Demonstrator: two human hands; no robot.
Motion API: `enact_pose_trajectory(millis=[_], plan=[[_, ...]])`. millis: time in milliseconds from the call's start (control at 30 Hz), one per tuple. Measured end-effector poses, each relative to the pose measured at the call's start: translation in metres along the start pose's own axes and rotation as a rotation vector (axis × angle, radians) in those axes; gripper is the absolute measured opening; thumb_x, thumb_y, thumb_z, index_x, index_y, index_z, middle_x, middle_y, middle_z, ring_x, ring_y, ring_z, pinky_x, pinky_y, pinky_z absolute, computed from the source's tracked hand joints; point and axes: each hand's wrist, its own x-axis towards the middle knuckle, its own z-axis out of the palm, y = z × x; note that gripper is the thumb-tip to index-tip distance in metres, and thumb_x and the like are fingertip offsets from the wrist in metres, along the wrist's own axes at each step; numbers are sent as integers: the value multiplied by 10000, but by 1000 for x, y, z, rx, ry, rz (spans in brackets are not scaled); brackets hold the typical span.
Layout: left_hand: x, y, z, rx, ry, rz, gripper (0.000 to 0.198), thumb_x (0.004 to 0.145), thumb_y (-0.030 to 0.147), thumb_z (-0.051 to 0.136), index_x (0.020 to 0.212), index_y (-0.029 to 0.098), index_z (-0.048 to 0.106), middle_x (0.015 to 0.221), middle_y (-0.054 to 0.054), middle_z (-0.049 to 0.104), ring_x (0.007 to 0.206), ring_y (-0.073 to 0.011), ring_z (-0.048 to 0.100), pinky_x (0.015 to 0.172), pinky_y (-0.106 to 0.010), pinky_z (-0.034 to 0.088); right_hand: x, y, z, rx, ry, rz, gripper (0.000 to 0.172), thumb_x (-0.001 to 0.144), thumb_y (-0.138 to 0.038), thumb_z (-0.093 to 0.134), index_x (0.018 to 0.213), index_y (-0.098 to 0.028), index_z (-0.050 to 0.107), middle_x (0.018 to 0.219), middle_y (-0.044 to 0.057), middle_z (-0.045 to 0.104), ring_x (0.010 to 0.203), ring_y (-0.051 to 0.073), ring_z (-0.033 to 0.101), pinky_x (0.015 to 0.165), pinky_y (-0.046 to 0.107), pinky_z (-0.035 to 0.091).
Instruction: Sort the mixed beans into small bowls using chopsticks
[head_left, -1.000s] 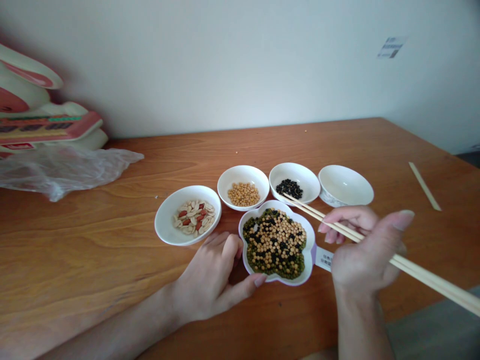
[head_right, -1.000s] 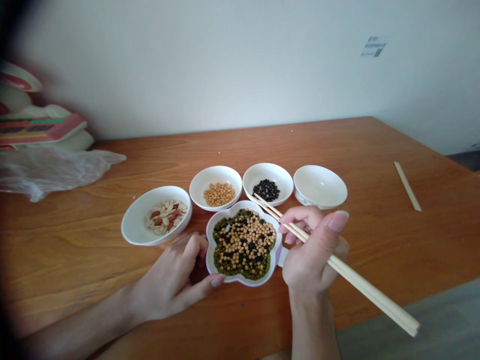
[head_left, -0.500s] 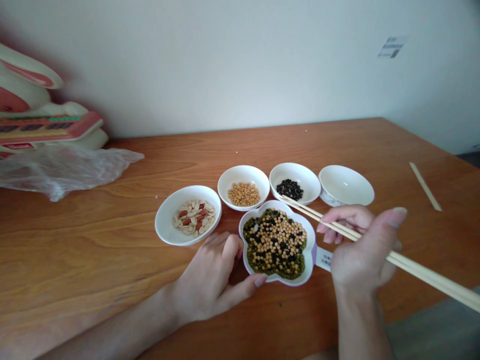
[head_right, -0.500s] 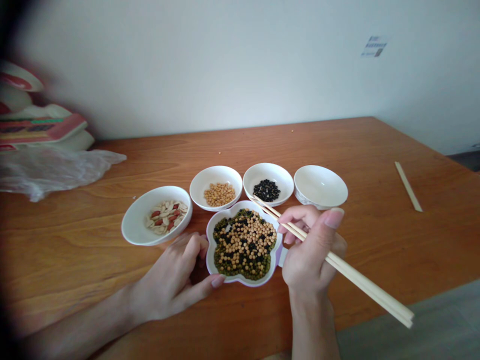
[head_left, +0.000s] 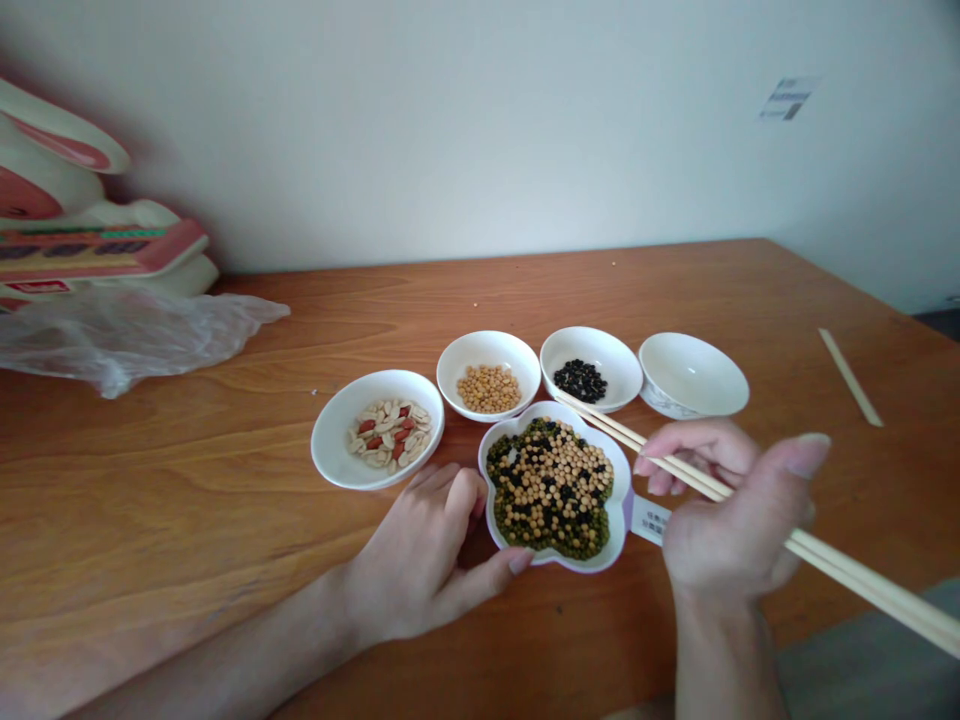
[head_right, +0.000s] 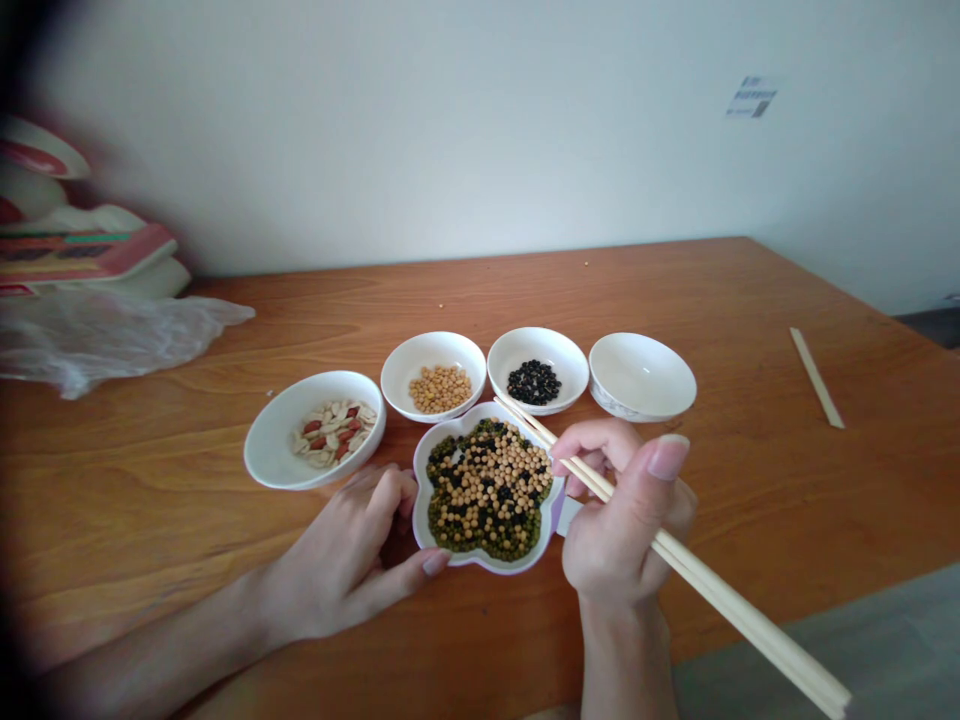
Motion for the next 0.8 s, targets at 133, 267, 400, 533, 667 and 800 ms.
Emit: enact_pose_trajectory(millis=[133, 267, 400, 533, 667, 800], plan=[[0, -1, 1, 4, 10, 7, 350, 1037, 554, 616, 1020, 221, 509, 913, -74, 680, 790, -260, 666, 668, -385, 529, -2, 2, -4, -27, -189, 3, 862, 1045, -791, 281, 602, -198, 722, 487, 39, 568, 453, 149, 540, 411, 284, 357], [-1, -2, 1, -10, 16, 13, 340, 1031, 536, 634, 1011, 228, 493, 908, -64, 667, 772, -244, 647, 668, -375, 514, -6, -2, -5, -43, -311, 27, 827, 1066, -762, 302, 619, -197, 707, 515, 25, 549, 475, 134, 509, 453, 291, 337], [-2, -3, 1, -32, 24, 24, 341, 1024, 530, 648, 1001, 235, 477, 881, -39, 648, 740, -221, 613, 657, -357, 484, -5, -1, -10, -16, -450, 44, 844, 1083, -745, 226, 638, -208, 701, 544, 35, 578, 517, 146, 522, 464, 286, 362], [-1, -3, 1, -36, 47, 33, 355, 1018, 541, 656, 1001, 238, 470, 867, -26, 635, 734, -212, 593, 658, -348, 462, -3, 1, -14, 4, -537, 90, 877, 1083, -746, 144, 652, -213, 691, 550, 38, 582, 528, 153, 533, 464, 279, 391], [0, -3, 1, -15, 69, 47, 365, 1008, 551, 661, 980, 241, 471, 855, -21, 631, 718, -209, 576, 659, -351, 447, -5, -2, -13, 8, -618, 99, 874, 1072, -764, 152, 663, -208, 688, 568, 38, 575, 539, 153, 534, 483, 282, 391], [-1, -2, 1, -13, 77, 45, 373, 1001, 557, 668, 974, 241, 472, 864, -26, 634, 730, -213, 583, 675, -355, 452, -4, 1, -15, 13, -679, 130, 903, 1048, -793, 115, 660, -212, 687, 566, 49, 577, 534, 169, 535, 471, 289, 392]])
